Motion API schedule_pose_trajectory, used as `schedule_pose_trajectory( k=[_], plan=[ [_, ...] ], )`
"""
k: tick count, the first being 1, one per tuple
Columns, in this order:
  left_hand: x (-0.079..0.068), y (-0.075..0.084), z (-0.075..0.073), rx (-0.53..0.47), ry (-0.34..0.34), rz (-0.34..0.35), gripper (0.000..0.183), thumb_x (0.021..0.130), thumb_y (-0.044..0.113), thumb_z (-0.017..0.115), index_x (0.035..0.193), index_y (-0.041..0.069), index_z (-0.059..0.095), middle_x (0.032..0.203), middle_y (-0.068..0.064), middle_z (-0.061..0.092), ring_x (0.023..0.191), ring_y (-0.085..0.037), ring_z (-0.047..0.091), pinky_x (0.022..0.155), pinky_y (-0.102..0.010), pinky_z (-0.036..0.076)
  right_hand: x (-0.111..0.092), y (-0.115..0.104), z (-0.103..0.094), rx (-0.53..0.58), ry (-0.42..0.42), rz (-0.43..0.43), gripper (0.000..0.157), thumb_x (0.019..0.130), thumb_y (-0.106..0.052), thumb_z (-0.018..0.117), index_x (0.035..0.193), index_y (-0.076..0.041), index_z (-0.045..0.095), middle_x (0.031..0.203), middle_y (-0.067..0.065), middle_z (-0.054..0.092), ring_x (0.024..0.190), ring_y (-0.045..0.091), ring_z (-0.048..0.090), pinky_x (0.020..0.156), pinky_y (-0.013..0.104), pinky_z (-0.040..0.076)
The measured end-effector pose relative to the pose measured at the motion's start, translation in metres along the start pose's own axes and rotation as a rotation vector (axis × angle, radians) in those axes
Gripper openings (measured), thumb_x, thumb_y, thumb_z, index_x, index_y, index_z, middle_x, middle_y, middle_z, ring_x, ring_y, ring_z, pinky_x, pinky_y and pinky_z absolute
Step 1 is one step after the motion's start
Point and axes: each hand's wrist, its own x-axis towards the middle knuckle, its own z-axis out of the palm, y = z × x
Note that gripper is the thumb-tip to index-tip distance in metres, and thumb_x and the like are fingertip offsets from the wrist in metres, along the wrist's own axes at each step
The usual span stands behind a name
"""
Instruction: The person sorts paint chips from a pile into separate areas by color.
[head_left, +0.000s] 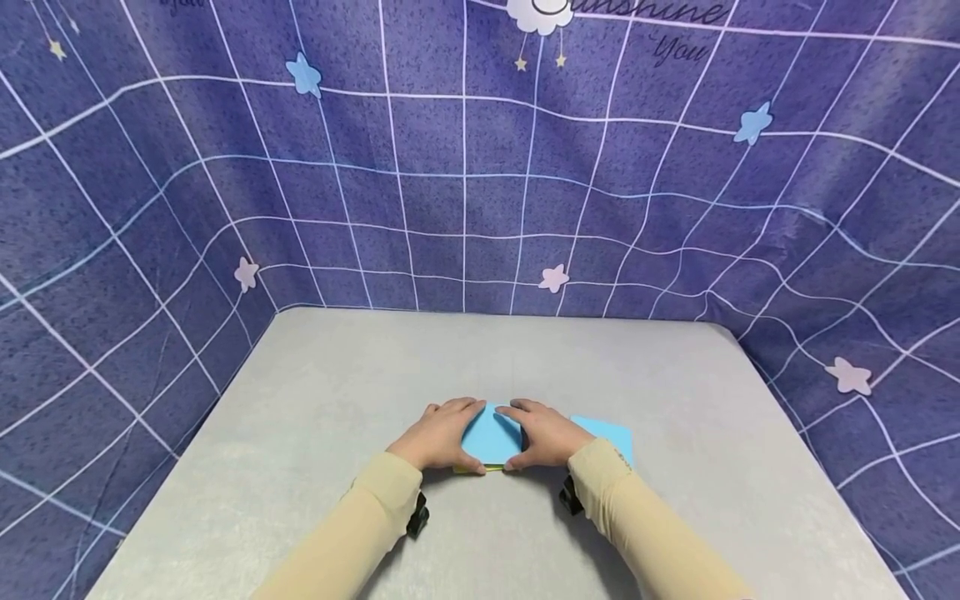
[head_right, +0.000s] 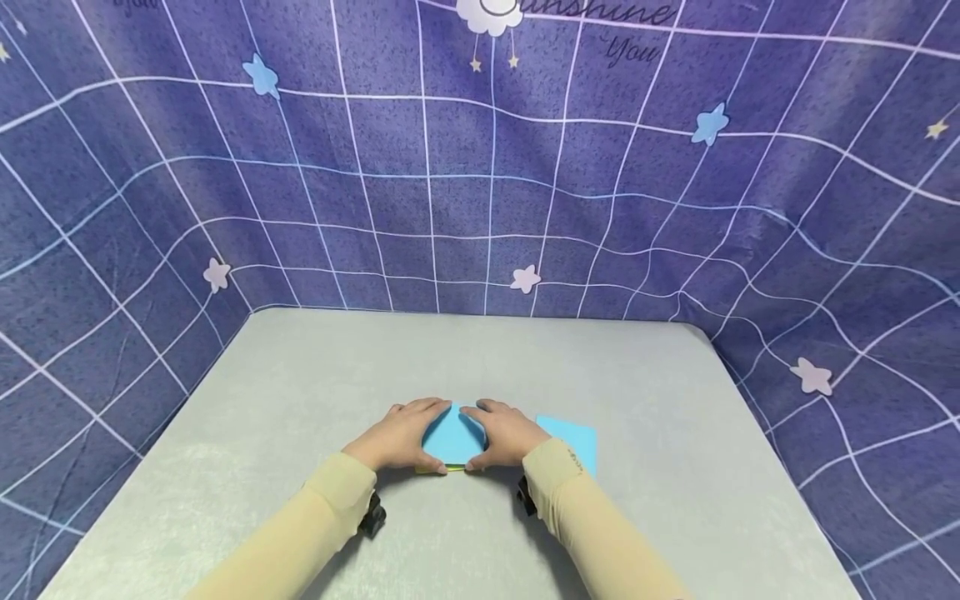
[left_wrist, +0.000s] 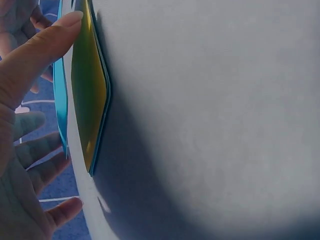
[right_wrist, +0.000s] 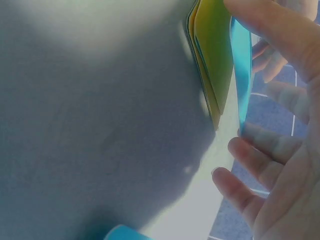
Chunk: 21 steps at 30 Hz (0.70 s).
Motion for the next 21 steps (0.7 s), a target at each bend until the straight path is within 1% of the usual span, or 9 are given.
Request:
schedule_pose_trajectory(
  k=[5, 11, 21],
  plan=[
    [0.001, 0.001, -0.001, -0.010, 0.009, 0.012, 0.108, 0.074, 0.057, 0.089, 0.157, 0.006, 0.043, 0.156, -0.013, 0.046, 0.143, -0.032, 0.043, 0.110, -0.057, 0.035, -0.002, 0.002, 0.000, -0.007, 0.001, -0.006, 0.091, 0.083, -0.042, 0.088, 0.157, -0.011, 0.045, 0.155, 0.022, 0.043, 0.139, 0.042, 0.046, 0.107, 0.056, 0.043],
    [0.005, 0.005, 0.001, 0.012, 0.021, 0.029, 0.108, 0.074, 0.058, 0.089, 0.156, 0.005, 0.044, 0.156, -0.013, 0.047, 0.143, -0.031, 0.044, 0.108, -0.058, 0.037, -0.005, 0.007, -0.001, -0.002, 0.009, 0.003, 0.090, 0.084, -0.044, 0.087, 0.157, -0.012, 0.045, 0.156, 0.021, 0.042, 0.140, 0.041, 0.045, 0.108, 0.056, 0.043],
    [0.015, 0.018, 0.003, 0.020, -0.007, 0.039, 0.106, 0.076, 0.058, 0.088, 0.157, 0.006, 0.043, 0.157, -0.012, 0.046, 0.144, -0.030, 0.042, 0.110, -0.058, 0.036, -0.015, 0.020, -0.002, -0.004, 0.008, 0.025, 0.091, 0.084, -0.045, 0.086, 0.158, -0.012, 0.044, 0.157, 0.022, 0.041, 0.141, 0.042, 0.044, 0.109, 0.055, 0.041]
  ],
)
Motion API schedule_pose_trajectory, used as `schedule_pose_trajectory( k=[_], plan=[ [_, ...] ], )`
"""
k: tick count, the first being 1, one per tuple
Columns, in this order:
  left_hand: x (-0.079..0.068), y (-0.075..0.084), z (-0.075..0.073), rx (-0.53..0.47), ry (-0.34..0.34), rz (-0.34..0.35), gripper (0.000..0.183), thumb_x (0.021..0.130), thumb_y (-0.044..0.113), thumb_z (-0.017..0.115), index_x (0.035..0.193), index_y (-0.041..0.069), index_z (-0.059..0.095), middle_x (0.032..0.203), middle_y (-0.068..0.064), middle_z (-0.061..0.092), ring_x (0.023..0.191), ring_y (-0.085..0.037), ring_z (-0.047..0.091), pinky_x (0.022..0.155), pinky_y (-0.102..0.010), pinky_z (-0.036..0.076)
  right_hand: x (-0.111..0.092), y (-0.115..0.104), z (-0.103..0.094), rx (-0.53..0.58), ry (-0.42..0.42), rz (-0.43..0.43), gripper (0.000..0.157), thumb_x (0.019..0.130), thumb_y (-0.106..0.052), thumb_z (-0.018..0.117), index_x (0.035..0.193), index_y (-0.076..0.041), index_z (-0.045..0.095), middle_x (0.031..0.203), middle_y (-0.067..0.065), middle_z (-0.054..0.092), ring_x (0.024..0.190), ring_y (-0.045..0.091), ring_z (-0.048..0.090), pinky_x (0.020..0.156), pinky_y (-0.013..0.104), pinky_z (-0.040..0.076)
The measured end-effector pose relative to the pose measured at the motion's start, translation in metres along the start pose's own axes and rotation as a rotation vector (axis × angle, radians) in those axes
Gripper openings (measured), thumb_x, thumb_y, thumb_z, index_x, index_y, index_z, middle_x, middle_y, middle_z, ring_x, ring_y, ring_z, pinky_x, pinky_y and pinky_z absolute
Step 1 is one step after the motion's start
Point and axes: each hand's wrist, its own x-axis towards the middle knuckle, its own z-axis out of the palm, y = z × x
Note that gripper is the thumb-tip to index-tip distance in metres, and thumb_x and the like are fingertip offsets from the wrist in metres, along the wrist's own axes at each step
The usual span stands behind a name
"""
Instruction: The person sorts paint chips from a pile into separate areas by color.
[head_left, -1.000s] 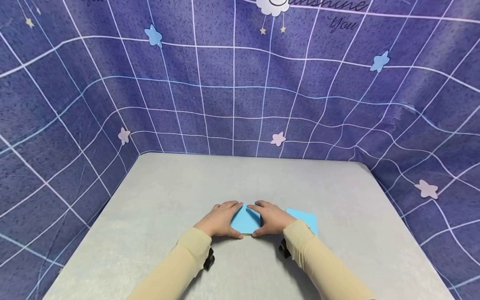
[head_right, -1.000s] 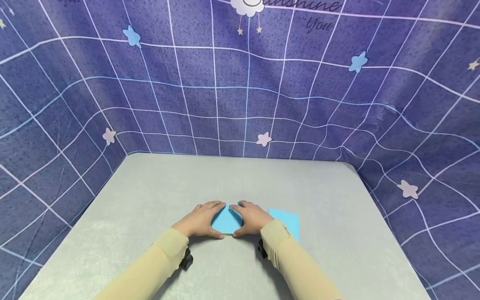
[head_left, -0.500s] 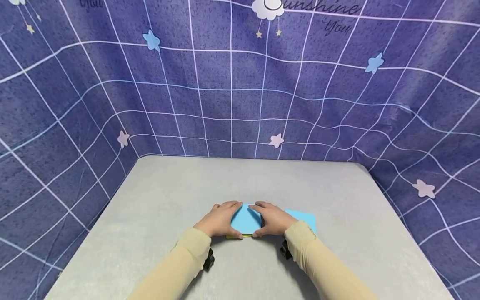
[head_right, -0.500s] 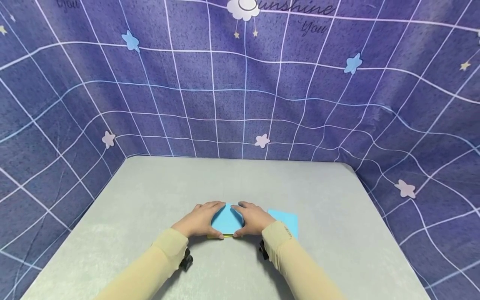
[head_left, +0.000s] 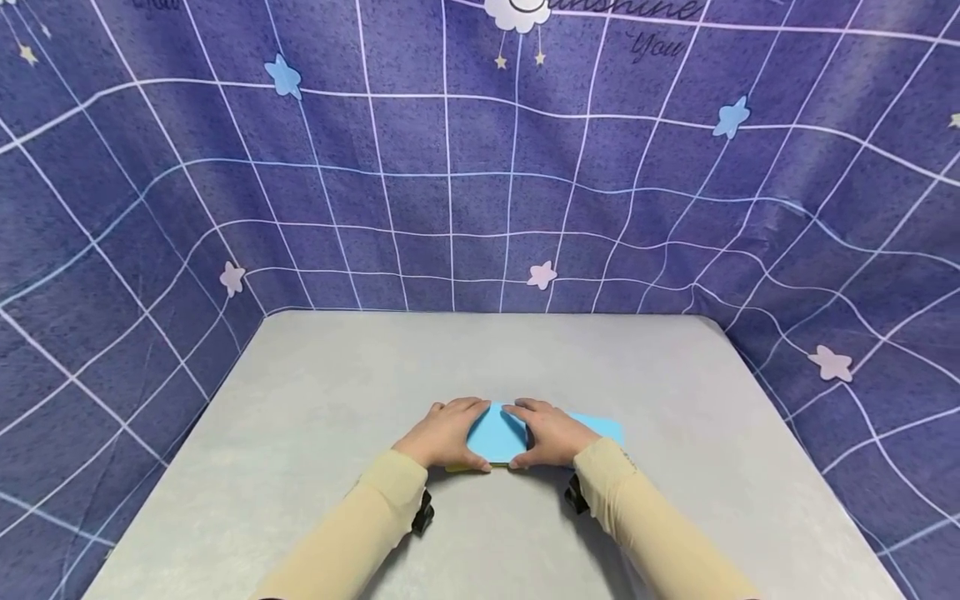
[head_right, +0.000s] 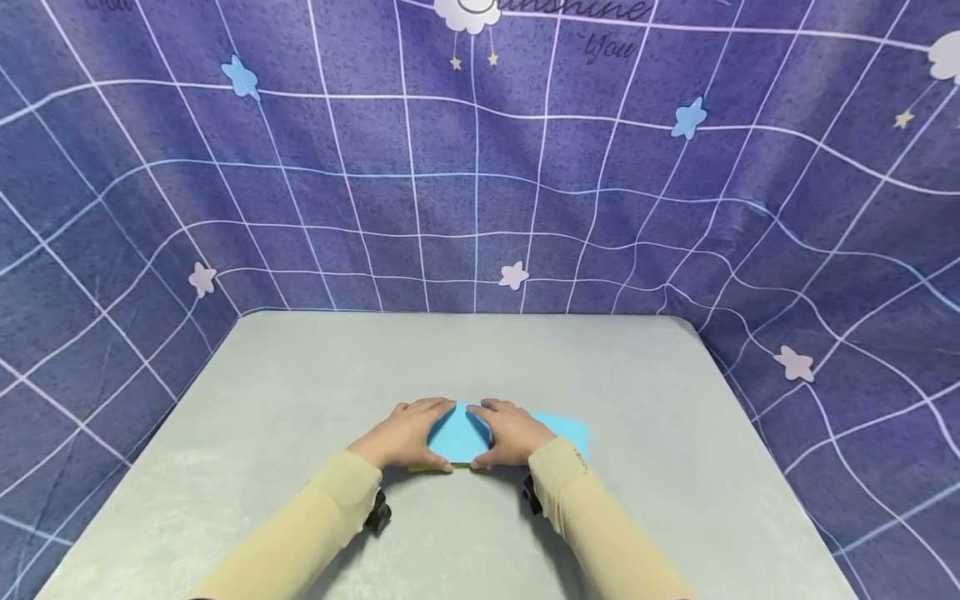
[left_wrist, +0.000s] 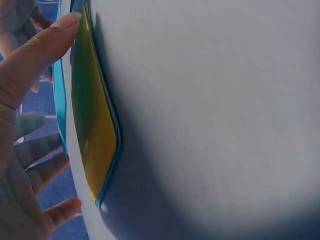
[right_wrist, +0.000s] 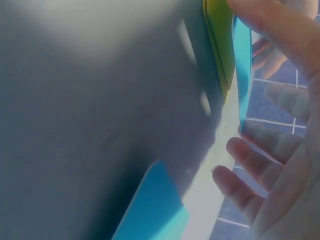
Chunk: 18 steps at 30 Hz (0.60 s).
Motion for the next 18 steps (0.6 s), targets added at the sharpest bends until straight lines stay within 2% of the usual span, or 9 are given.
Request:
schedule_pose_trajectory(
  k=[10, 18],
  plan=[
    [0.015, 0.020, 0.000, 0.014, -0.022, 0.008, 0.107, 0.077, 0.060, 0.086, 0.159, 0.009, 0.040, 0.159, -0.010, 0.044, 0.146, -0.027, 0.039, 0.114, -0.054, 0.032, -0.019, 0.010, -0.011, 0.002, 0.010, 0.041, 0.092, 0.085, -0.042, 0.086, 0.159, -0.010, 0.041, 0.158, 0.022, 0.041, 0.141, 0.043, 0.043, 0.110, 0.060, 0.039],
    [0.030, 0.035, 0.008, 0.019, -0.019, 0.062, 0.112, 0.077, 0.062, 0.085, 0.161, 0.009, 0.036, 0.159, -0.009, 0.044, 0.145, -0.026, 0.040, 0.112, -0.054, 0.035, -0.038, 0.025, -0.013, 0.000, 0.022, 0.080, 0.096, 0.085, -0.042, 0.086, 0.160, -0.006, 0.038, 0.158, 0.023, 0.040, 0.140, 0.046, 0.043, 0.109, 0.062, 0.039]
  ],
)
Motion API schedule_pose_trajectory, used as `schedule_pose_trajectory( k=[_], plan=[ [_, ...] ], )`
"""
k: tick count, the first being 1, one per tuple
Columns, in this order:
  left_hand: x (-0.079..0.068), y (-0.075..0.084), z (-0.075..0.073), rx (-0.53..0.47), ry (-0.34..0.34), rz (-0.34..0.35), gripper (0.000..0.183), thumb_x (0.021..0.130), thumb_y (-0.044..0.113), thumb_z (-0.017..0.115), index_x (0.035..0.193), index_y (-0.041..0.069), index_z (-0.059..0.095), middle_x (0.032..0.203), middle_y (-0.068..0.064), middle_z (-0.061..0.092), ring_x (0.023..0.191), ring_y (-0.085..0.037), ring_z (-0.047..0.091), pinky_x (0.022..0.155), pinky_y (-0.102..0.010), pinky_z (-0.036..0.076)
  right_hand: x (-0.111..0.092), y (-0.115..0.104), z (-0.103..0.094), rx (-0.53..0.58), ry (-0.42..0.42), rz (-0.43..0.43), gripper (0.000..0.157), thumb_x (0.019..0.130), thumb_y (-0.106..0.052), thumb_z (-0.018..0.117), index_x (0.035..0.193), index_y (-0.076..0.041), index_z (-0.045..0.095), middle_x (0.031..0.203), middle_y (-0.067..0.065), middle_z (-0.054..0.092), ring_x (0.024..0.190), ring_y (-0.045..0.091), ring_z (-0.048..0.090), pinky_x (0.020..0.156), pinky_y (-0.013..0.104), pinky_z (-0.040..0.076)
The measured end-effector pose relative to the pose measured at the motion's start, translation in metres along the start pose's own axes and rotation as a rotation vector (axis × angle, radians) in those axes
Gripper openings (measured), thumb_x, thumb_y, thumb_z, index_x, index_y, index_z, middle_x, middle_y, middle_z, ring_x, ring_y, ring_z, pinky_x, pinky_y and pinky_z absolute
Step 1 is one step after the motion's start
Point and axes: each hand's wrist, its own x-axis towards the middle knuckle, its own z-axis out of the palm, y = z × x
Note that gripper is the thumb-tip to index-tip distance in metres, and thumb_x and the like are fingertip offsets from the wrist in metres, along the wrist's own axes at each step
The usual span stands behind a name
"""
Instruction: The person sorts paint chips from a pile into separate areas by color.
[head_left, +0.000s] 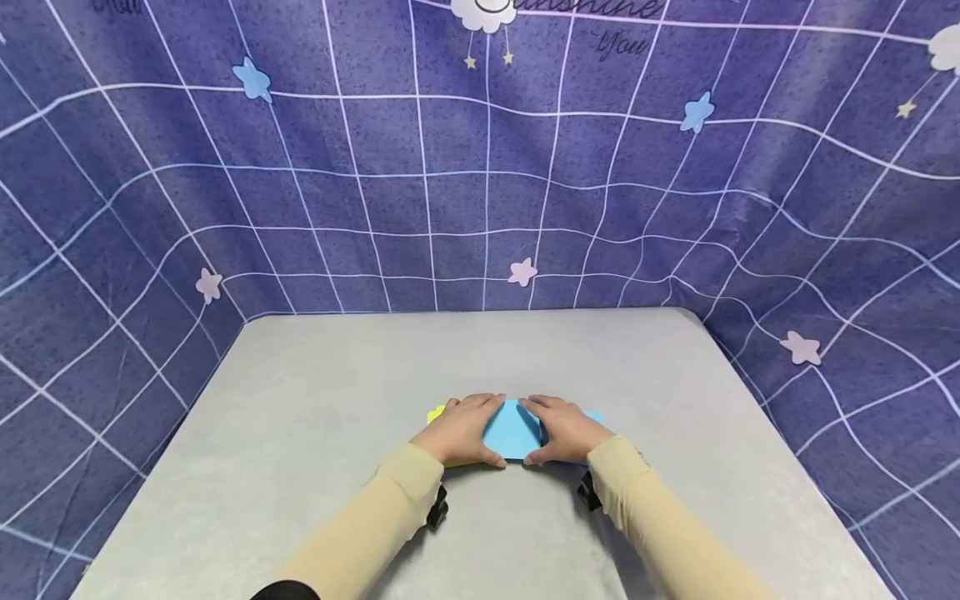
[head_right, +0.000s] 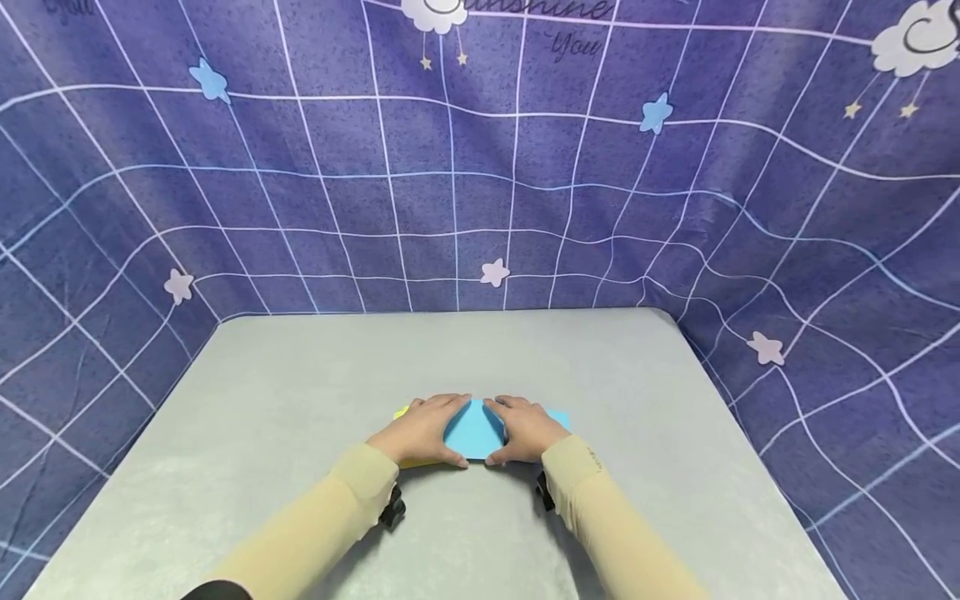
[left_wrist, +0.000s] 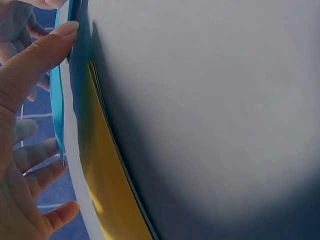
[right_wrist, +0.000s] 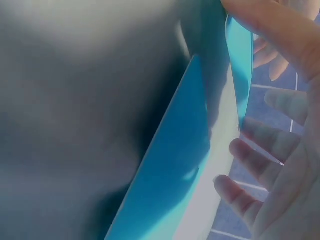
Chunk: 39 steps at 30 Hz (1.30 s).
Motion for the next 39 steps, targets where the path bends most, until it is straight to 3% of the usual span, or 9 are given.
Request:
schedule_pose_trajectory(
  k=[9, 21, 29, 39],
  plan=[
    [0.016, 0.013, 0.005, 0.022, -0.009, 0.015, 0.110, 0.077, 0.062, 0.085, 0.161, 0.011, 0.036, 0.159, -0.006, 0.044, 0.146, -0.024, 0.039, 0.111, -0.052, 0.035, -0.010, 0.016, -0.005, 0.011, 0.030, 0.003, 0.103, 0.081, -0.042, 0.089, 0.157, 0.003, 0.037, 0.156, 0.025, 0.042, 0.139, 0.044, 0.046, 0.110, 0.056, 0.041],
    [0.033, 0.035, 0.020, 0.071, -0.051, 0.025, 0.111, 0.079, 0.062, 0.083, 0.164, 0.014, 0.032, 0.159, -0.007, 0.044, 0.146, -0.023, 0.039, 0.113, -0.055, 0.035, -0.026, 0.035, 0.000, -0.009, 0.015, 0.059, 0.101, 0.082, -0.042, 0.089, 0.158, 0.000, 0.038, 0.155, 0.024, 0.043, 0.138, 0.045, 0.046, 0.107, 0.061, 0.041],
    [0.045, 0.053, 0.018, 0.107, -0.073, 0.064, 0.108, 0.081, 0.065, 0.080, 0.164, 0.016, 0.032, 0.159, -0.006, 0.043, 0.147, -0.022, 0.038, 0.113, -0.052, 0.035, -0.045, 0.049, -0.003, 0.034, 0.038, 0.104, 0.103, 0.080, -0.041, 0.090, 0.157, 0.003, 0.037, 0.155, 0.026, 0.042, 0.138, 0.046, 0.044, 0.108, 0.063, 0.038],
    [0.053, 0.066, 0.024, 0.083, -0.106, 0.050, 0.105, 0.082, 0.061, 0.081, 0.164, 0.020, 0.031, 0.162, -0.010, 0.039, 0.148, -0.026, 0.036, 0.116, -0.050, 0.033, -0.054, 0.058, -0.006, 0.037, 0.032, 0.116, 0.102, 0.080, -0.041, 0.090, 0.158, 0.000, 0.038, 0.156, 0.025, 0.042, 0.139, 0.045, 0.045, 0.109, 0.064, 0.036]
  ],
)
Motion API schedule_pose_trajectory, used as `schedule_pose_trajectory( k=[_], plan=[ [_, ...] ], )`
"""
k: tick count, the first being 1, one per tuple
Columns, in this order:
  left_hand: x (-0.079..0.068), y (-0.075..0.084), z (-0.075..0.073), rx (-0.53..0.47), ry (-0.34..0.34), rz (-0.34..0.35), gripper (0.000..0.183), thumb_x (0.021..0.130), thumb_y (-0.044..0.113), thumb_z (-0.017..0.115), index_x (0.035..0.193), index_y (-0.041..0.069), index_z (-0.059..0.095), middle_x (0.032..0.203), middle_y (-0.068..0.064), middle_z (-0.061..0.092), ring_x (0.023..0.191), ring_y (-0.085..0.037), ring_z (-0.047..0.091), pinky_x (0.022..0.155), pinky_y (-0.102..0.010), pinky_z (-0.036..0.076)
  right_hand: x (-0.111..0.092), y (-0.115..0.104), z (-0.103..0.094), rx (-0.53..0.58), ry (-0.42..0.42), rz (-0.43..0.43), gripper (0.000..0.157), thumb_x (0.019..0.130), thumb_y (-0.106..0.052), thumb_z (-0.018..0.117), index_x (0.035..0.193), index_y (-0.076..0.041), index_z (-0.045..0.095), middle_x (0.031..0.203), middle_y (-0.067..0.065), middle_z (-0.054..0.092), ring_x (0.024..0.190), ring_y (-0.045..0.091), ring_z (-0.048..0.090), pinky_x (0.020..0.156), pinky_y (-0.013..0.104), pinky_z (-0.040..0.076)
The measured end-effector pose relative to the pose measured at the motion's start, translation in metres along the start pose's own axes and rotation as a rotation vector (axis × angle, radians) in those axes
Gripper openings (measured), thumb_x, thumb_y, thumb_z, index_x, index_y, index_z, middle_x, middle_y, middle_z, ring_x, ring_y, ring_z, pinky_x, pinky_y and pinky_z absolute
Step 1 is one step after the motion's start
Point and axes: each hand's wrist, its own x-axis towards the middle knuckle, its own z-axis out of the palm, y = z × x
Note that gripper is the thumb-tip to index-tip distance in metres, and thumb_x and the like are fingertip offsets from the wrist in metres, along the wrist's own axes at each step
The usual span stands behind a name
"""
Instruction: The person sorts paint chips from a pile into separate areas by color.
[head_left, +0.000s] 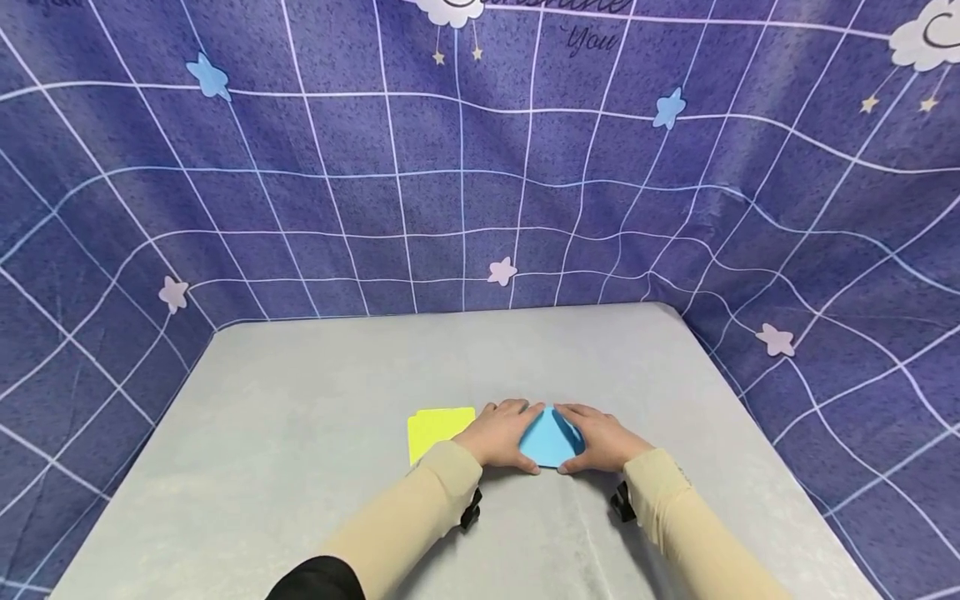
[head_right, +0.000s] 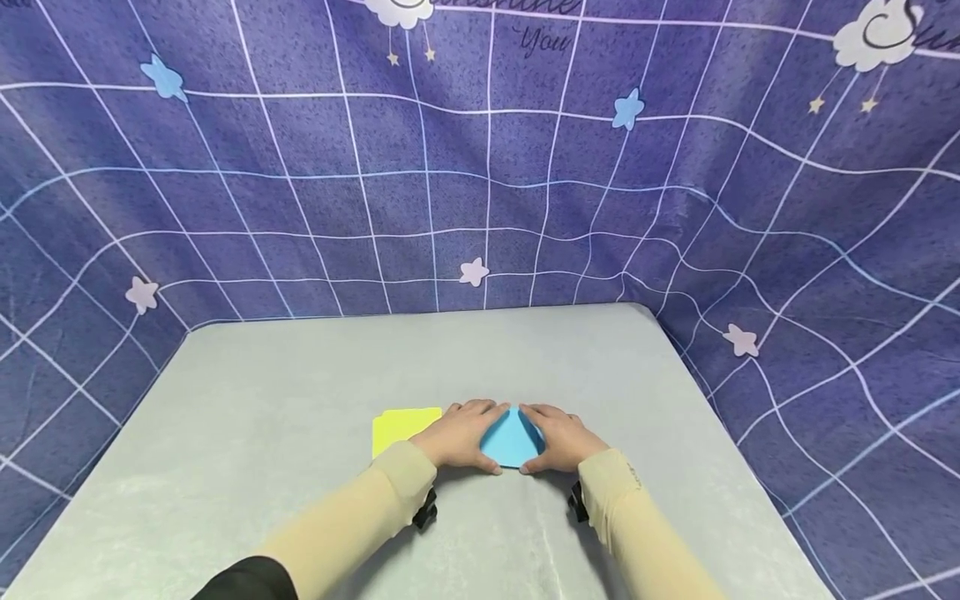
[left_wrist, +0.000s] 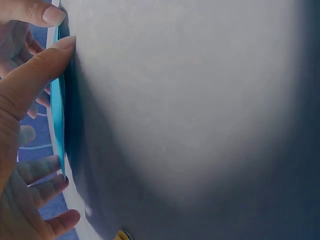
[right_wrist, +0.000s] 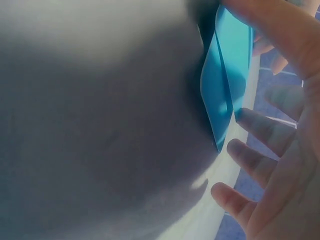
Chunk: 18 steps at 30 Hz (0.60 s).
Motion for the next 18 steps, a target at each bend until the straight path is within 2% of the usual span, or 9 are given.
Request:
schedule_pose_trajectory(
  k=[7, 14, 18],
  plan=[
    [-0.015, -0.010, -0.002, -0.045, 0.014, -0.024, 0.105, 0.081, 0.063, 0.080, 0.164, 0.020, 0.033, 0.164, -0.013, 0.034, 0.150, -0.029, 0.032, 0.119, -0.048, 0.029, 0.006, -0.004, 0.003, 0.029, -0.019, -0.001, 0.101, 0.080, -0.041, 0.090, 0.158, -0.002, 0.040, 0.156, 0.025, 0.040, 0.139, 0.046, 0.044, 0.109, 0.066, 0.034],
    [-0.041, -0.044, -0.010, -0.090, 0.081, -0.057, 0.102, 0.081, 0.060, 0.082, 0.162, 0.015, 0.037, 0.160, -0.017, 0.038, 0.149, -0.033, 0.034, 0.119, -0.053, 0.028, 0.023, -0.021, 0.003, -0.009, 0.028, -0.076, 0.091, 0.084, -0.044, 0.085, 0.155, -0.003, 0.045, 0.153, 0.025, 0.044, 0.136, 0.047, 0.047, 0.108, 0.066, 0.037],
    [-0.053, -0.061, -0.011, -0.103, 0.097, -0.085, 0.103, 0.081, 0.058, 0.083, 0.162, 0.014, 0.036, 0.160, -0.018, 0.039, 0.148, -0.036, 0.035, 0.118, -0.056, 0.028, 0.038, -0.038, 0.006, -0.045, 0.013, -0.111, 0.087, 0.087, -0.044, 0.082, 0.156, -0.005, 0.044, 0.154, 0.025, 0.044, 0.140, 0.044, 0.044, 0.110, 0.065, 0.034]
  ],
)
